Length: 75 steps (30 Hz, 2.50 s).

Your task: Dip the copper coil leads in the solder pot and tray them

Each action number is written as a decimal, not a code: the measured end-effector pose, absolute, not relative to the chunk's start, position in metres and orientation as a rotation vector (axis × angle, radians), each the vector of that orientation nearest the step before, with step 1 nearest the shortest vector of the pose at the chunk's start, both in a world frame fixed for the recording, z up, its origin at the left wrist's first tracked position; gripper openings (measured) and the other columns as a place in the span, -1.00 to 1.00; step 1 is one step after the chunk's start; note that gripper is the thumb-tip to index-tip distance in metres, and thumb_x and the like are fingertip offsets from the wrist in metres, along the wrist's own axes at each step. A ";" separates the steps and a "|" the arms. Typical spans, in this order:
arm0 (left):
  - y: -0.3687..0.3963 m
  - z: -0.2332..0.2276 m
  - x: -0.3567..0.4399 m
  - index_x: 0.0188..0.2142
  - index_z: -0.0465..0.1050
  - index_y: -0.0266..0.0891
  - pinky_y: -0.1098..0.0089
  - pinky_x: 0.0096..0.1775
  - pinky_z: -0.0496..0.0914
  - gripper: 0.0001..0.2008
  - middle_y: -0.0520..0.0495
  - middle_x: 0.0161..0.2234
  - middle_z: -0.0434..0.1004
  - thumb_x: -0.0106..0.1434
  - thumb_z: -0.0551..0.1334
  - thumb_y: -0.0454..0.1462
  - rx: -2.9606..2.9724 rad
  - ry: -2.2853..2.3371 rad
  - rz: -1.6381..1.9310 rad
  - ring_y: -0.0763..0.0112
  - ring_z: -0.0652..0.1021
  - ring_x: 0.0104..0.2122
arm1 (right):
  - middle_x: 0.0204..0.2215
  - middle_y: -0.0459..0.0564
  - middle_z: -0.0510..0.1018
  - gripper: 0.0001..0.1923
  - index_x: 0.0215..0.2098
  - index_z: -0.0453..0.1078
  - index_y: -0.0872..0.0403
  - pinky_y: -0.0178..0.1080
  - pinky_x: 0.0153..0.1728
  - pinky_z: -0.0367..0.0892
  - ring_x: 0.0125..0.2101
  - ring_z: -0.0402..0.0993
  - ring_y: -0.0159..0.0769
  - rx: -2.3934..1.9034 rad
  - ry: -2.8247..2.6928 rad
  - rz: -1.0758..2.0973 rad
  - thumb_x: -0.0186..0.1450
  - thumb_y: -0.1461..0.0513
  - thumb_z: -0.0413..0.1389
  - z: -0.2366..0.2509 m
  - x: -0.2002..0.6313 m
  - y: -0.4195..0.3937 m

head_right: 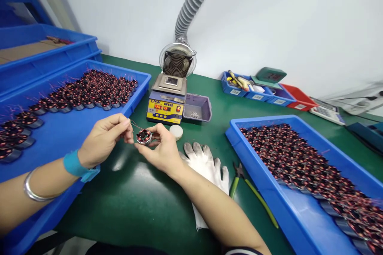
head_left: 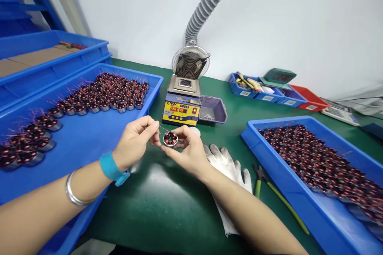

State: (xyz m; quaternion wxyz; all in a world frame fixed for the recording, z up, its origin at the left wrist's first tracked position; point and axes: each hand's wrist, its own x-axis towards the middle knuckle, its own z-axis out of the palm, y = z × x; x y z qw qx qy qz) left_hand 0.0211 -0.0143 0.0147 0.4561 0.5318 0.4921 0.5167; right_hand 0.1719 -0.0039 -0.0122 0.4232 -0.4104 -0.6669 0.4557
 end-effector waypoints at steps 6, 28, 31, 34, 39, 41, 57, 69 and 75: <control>-0.013 0.012 0.021 -0.47 0.35 -0.23 0.48 -0.50 0.34 -0.80 0.06 -0.57 0.41 0.15 0.17 -0.15 1.078 1.154 1.574 0.53 0.43 -0.59 | -0.41 -0.08 0.50 -0.70 -0.37 0.25 0.05 -0.28 -0.37 0.48 -0.39 0.49 -0.35 -1.031 -1.677 1.067 0.01 0.19 0.26 -0.009 0.174 -0.006; -0.011 0.016 0.025 -0.50 0.38 -0.31 0.56 -0.65 0.25 -0.78 0.07 -0.65 0.41 -0.12 0.36 -0.25 1.087 1.230 1.200 0.59 0.38 -0.69 | -0.42 -0.05 0.49 -0.68 -0.39 0.24 0.07 -0.26 -0.38 0.47 -0.40 0.48 -0.32 -1.076 -1.665 1.085 -0.02 0.17 0.27 -0.017 0.173 -0.003; -0.012 0.016 0.026 -0.53 0.38 -0.31 0.55 -0.60 0.32 -0.78 0.03 -0.61 0.45 -0.13 0.37 -0.25 1.013 1.221 1.222 0.52 0.46 -0.61 | -0.42 -0.06 0.48 -0.67 -0.38 0.24 0.07 -0.27 -0.39 0.47 -0.41 0.48 -0.33 -1.071 -1.642 1.119 -0.03 0.17 0.27 -0.019 0.173 -0.002; -0.012 0.017 0.025 -0.51 0.38 -0.31 0.47 -0.48 0.44 -0.78 -0.02 -0.52 0.52 -0.15 0.37 -0.28 0.897 1.182 1.235 0.44 0.54 -0.52 | -0.42 -0.07 0.48 -0.66 -0.38 0.23 0.07 -0.30 -0.43 0.45 -0.42 0.48 -0.34 -1.075 -1.616 1.165 -0.03 0.18 0.27 -0.019 0.173 -0.001; -0.012 0.016 0.023 -0.51 0.36 -0.33 0.42 -0.38 0.49 -0.81 -0.05 -0.48 0.56 -0.13 0.35 -0.34 0.824 1.127 1.226 0.42 0.57 -0.49 | -0.43 -0.09 0.47 -0.65 -0.39 0.22 0.06 -0.32 -0.47 0.42 -0.43 0.48 -0.35 -1.083 -1.605 1.193 -0.06 0.20 0.28 -0.019 0.173 0.000; -0.011 0.015 0.022 -0.51 0.35 -0.33 0.42 -0.34 0.49 -0.83 -0.06 -0.47 0.57 -0.10 0.33 -0.35 0.824 1.120 1.230 0.41 0.58 -0.46 | -0.43 -0.08 0.47 -0.64 -0.39 0.22 0.06 -0.32 -0.47 0.43 -0.43 0.48 -0.34 -1.083 -1.598 1.190 -0.06 0.19 0.28 -0.020 0.173 0.000; -0.010 0.015 0.021 -0.52 0.25 -0.30 0.45 -0.37 0.46 -0.88 -0.06 -0.45 0.59 0.05 0.22 -0.36 0.872 1.118 1.277 0.41 0.59 -0.45 | -0.44 -0.10 0.48 -0.54 -0.41 0.21 0.06 -0.31 -0.42 0.45 -0.42 0.50 -0.34 -1.027 -1.477 1.338 -0.14 0.13 0.35 -0.021 0.174 0.001; -0.006 0.010 0.018 -0.36 0.33 -0.30 0.50 -0.54 0.31 -0.75 -0.14 -0.17 0.49 0.05 0.21 -0.15 0.983 1.233 1.065 0.44 0.54 -0.46 | -0.40 -0.09 0.52 -0.50 -0.37 0.34 0.09 -0.31 -0.31 0.41 -0.42 0.48 -0.40 -0.989 -1.369 1.289 -0.23 0.11 0.38 0.005 0.205 0.060; -0.002 0.001 0.018 -0.39 0.31 -0.29 0.47 -0.51 0.30 -0.68 -0.13 -0.21 0.47 0.06 0.19 -0.05 1.125 1.307 0.791 0.42 0.52 -0.42 | -0.68 -0.14 0.34 -0.63 -0.59 0.34 0.15 -0.37 -0.59 0.19 -0.65 0.21 -0.50 -1.362 -1.625 0.772 0.03 -0.02 0.17 0.054 0.222 0.145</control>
